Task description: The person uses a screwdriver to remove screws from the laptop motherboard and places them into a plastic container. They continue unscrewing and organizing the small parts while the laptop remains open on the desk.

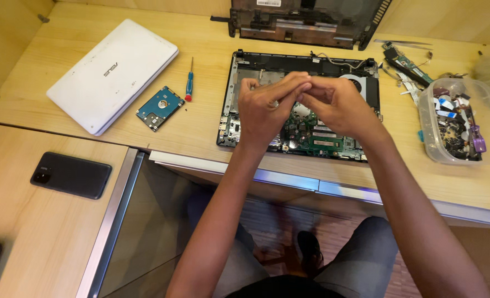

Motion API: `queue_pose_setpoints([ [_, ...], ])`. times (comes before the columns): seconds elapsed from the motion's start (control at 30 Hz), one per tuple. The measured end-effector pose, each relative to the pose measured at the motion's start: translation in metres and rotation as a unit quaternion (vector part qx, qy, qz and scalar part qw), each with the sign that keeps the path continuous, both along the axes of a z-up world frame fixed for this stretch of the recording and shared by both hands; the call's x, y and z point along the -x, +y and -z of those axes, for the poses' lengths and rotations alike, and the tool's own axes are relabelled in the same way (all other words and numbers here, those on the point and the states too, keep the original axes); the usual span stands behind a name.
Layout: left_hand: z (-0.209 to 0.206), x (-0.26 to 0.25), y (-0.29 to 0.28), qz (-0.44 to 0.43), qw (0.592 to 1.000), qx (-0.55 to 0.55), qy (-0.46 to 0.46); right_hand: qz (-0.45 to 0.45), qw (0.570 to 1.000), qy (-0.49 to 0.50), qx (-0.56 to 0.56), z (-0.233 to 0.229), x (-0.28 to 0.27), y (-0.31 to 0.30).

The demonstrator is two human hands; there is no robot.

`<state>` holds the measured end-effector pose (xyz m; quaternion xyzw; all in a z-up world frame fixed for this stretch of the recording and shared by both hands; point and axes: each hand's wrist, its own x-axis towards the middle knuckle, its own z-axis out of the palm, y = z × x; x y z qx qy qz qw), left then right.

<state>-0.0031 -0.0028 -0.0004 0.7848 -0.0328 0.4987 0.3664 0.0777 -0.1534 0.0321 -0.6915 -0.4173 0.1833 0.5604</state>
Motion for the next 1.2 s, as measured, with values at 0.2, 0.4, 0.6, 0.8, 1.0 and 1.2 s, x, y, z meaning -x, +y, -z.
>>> queue_pose_setpoints([
  [0.2,0.002,-0.006,-0.003,0.045,0.999,-0.011,0.022,0.189,0.961,-0.201,-0.024,0.041,-0.013,-0.002],
  [0.4,0.001,-0.015,-0.013,0.022,0.999,-0.018,0.025,0.060,0.990,-0.125,0.007,0.001,-0.002,-0.008],
  [0.6,-0.006,-0.010,-0.012,0.038,0.998,0.000,0.047,0.269,0.948,-0.170,-0.026,0.045,-0.002,0.001],
  [0.8,-0.021,-0.001,-0.002,0.026,0.999,-0.009,0.042,0.050,0.994,-0.063,-0.072,0.025,0.006,0.002],
  [1.0,-0.006,-0.004,0.008,0.001,0.998,-0.035,0.045,0.198,0.972,-0.117,-0.041,0.048,-0.008,0.016],
  [1.2,-0.013,-0.003,0.009,0.005,0.998,-0.020,0.051,0.049,0.998,-0.034,0.020,0.003,0.007,0.010],
])
